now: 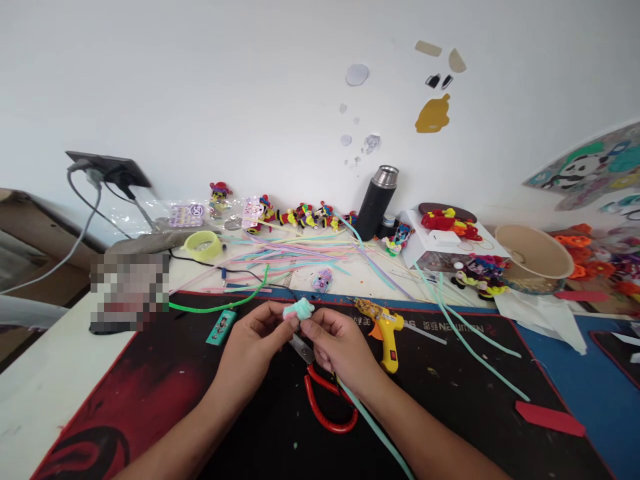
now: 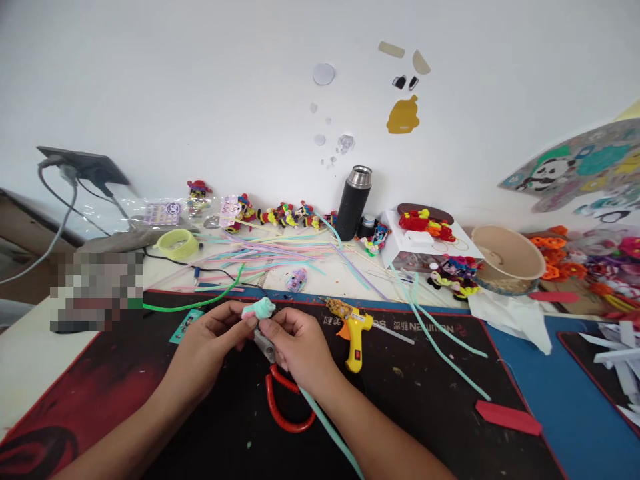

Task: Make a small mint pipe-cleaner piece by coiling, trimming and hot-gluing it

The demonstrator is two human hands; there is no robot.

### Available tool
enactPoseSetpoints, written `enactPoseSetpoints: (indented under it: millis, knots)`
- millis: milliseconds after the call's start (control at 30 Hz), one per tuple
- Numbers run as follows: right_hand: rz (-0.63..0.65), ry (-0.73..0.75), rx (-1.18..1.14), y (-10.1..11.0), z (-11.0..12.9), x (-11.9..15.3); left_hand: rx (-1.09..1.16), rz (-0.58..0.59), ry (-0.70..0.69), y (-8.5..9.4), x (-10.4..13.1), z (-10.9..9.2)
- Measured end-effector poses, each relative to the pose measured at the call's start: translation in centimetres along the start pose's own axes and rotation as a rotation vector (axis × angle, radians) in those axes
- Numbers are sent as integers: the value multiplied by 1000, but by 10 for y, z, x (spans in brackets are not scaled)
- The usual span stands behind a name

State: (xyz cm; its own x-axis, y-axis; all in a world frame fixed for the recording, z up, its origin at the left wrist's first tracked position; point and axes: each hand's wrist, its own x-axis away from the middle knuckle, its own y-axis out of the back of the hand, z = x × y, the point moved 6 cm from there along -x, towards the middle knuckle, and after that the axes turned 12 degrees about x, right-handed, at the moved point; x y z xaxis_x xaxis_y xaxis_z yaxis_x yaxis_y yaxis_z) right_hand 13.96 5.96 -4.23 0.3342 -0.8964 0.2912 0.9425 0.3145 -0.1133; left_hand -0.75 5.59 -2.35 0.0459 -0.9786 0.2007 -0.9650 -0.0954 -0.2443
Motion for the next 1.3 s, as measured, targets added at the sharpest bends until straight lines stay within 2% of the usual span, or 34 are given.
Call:
enactPoseSetpoints:
  millis: [233, 633, 767, 867, 1033, 1133, 1300]
  knots:
    - [-21, 13, 25, 5, -6, -2, 114, 40, 87, -1, -2, 8]
    - [68, 132, -2, 1, 2, 1, 407, 190, 431, -18, 7, 20]
    - [73, 135, 0, 3, 3, 2, 390, 250, 471, -18, 10, 24]
    - [44, 110, -7, 7, 2, 0, 284, 268, 415, -17, 9, 19]
    - [8, 94, -12, 11, 4, 0, 55, 244, 92, -13, 5, -1]
    - [22, 86, -8, 9, 4, 1, -48, 255, -3, -13, 6, -2]
    - [37, 92, -30, 8, 7, 2, -310, 192, -147, -8, 10, -4]
